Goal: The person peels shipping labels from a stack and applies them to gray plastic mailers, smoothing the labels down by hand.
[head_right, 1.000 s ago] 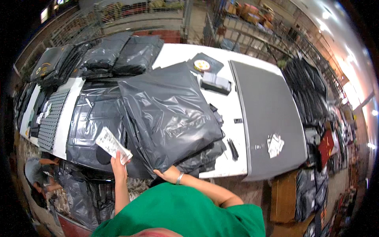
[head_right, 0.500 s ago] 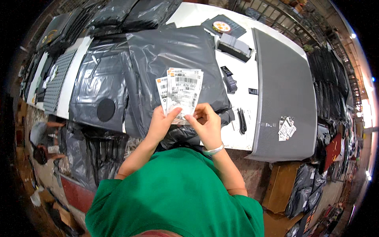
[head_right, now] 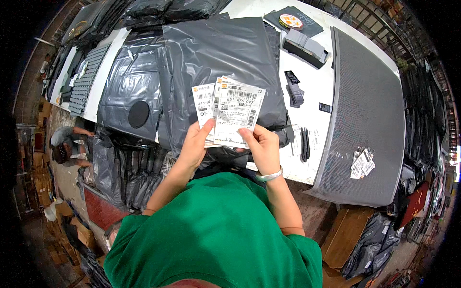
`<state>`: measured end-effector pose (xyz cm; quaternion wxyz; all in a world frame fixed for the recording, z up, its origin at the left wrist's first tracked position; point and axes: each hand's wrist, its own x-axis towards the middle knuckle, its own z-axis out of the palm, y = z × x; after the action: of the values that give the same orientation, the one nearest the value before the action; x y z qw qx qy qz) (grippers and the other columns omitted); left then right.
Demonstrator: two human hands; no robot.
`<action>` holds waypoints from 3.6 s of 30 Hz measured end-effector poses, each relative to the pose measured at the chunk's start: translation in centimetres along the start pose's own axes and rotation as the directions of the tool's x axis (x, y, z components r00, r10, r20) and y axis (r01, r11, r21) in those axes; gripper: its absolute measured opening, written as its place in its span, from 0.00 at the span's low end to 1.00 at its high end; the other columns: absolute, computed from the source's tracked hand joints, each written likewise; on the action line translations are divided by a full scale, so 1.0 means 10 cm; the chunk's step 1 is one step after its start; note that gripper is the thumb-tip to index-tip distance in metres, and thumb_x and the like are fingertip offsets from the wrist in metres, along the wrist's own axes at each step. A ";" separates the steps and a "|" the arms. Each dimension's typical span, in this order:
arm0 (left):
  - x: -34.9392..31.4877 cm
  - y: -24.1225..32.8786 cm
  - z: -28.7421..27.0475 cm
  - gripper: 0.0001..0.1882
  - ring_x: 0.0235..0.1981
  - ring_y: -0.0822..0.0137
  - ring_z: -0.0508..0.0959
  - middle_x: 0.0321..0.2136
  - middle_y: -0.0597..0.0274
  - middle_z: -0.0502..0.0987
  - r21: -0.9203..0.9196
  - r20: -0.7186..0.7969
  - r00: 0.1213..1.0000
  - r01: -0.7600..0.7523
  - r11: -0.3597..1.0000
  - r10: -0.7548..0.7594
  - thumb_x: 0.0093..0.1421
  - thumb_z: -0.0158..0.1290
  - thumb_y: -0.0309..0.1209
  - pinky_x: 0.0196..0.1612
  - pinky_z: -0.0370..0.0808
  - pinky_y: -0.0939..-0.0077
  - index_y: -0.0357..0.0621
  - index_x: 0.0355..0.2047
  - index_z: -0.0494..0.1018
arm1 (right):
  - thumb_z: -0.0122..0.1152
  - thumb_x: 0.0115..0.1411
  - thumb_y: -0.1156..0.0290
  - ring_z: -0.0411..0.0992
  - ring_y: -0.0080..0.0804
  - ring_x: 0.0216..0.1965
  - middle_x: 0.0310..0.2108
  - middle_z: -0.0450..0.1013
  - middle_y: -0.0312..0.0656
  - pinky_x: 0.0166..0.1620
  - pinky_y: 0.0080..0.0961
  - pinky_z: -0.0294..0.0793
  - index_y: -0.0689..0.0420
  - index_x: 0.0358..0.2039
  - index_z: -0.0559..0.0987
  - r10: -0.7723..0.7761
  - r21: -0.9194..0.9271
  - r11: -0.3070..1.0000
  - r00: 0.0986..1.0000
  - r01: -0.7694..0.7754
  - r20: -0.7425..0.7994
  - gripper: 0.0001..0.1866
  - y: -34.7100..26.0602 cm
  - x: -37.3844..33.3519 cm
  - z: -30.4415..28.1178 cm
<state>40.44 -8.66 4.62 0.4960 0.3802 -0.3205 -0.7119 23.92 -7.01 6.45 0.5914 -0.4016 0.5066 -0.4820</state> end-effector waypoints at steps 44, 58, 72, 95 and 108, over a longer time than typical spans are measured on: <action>-0.23 0.29 -0.10 0.03 0.26 0.75 0.74 0.22 0.61 0.76 0.605 0.019 0.916 -0.329 0.725 0.400 0.48 0.52 0.21 0.31 0.69 0.82 0.33 0.25 0.72 | 0.58 0.47 0.80 0.72 0.27 0.21 0.24 0.74 0.43 0.26 0.18 0.69 0.60 0.34 0.77 -0.505 -0.450 0.713 0.839 0.537 0.201 0.11 -0.06 0.06 0.48; -0.24 0.40 -0.07 0.04 0.24 0.75 0.74 0.18 0.60 0.74 0.746 0.048 0.898 -0.324 0.582 0.438 0.46 0.51 0.22 0.29 0.68 0.81 0.34 0.20 0.68 | 0.59 0.44 0.79 0.73 0.28 0.25 0.26 0.74 0.41 0.26 0.20 0.72 0.60 0.29 0.76 -0.711 -0.607 0.255 0.572 0.752 0.409 0.08 -0.05 0.21 0.51; -0.11 0.32 -0.21 0.02 0.25 0.77 0.71 0.20 0.65 0.72 0.602 -0.037 0.937 -0.256 0.757 0.347 0.48 0.50 0.21 0.30 0.67 0.83 0.35 0.21 0.69 | 0.52 0.55 0.71 0.69 0.17 0.31 0.29 0.73 0.37 0.35 0.14 0.68 0.64 0.33 0.74 -0.018 0.000 1.000 0.945 0.020 0.327 0.09 -0.02 0.41 0.36; -0.19 0.38 -0.11 0.07 0.23 0.57 0.75 0.22 0.60 0.75 0.920 0.097 0.631 -0.351 0.172 0.770 0.44 0.55 0.23 0.25 0.71 0.70 0.45 0.27 0.72 | 0.53 0.54 0.75 0.68 0.20 0.32 0.31 0.69 0.36 0.38 0.16 0.66 0.61 0.26 0.71 -0.071 0.530 0.845 0.997 0.070 -0.019 0.03 0.05 0.36 0.37; -0.23 0.38 0.01 0.09 0.19 0.64 0.74 0.18 0.63 0.72 0.936 0.315 0.608 -0.327 -0.132 0.729 0.43 0.57 0.30 0.19 0.69 0.75 0.50 0.28 0.73 | 0.54 0.52 0.79 0.70 0.21 0.29 0.27 0.72 0.38 0.36 0.16 0.71 0.64 0.29 0.74 0.033 0.438 0.889 0.973 -0.134 0.230 0.04 0.08 0.25 0.43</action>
<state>42.61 -7.63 8.40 0.4231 0.5362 -0.7303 0.0124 28.36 -9.34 5.84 0.7401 -0.2814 0.3304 -0.5137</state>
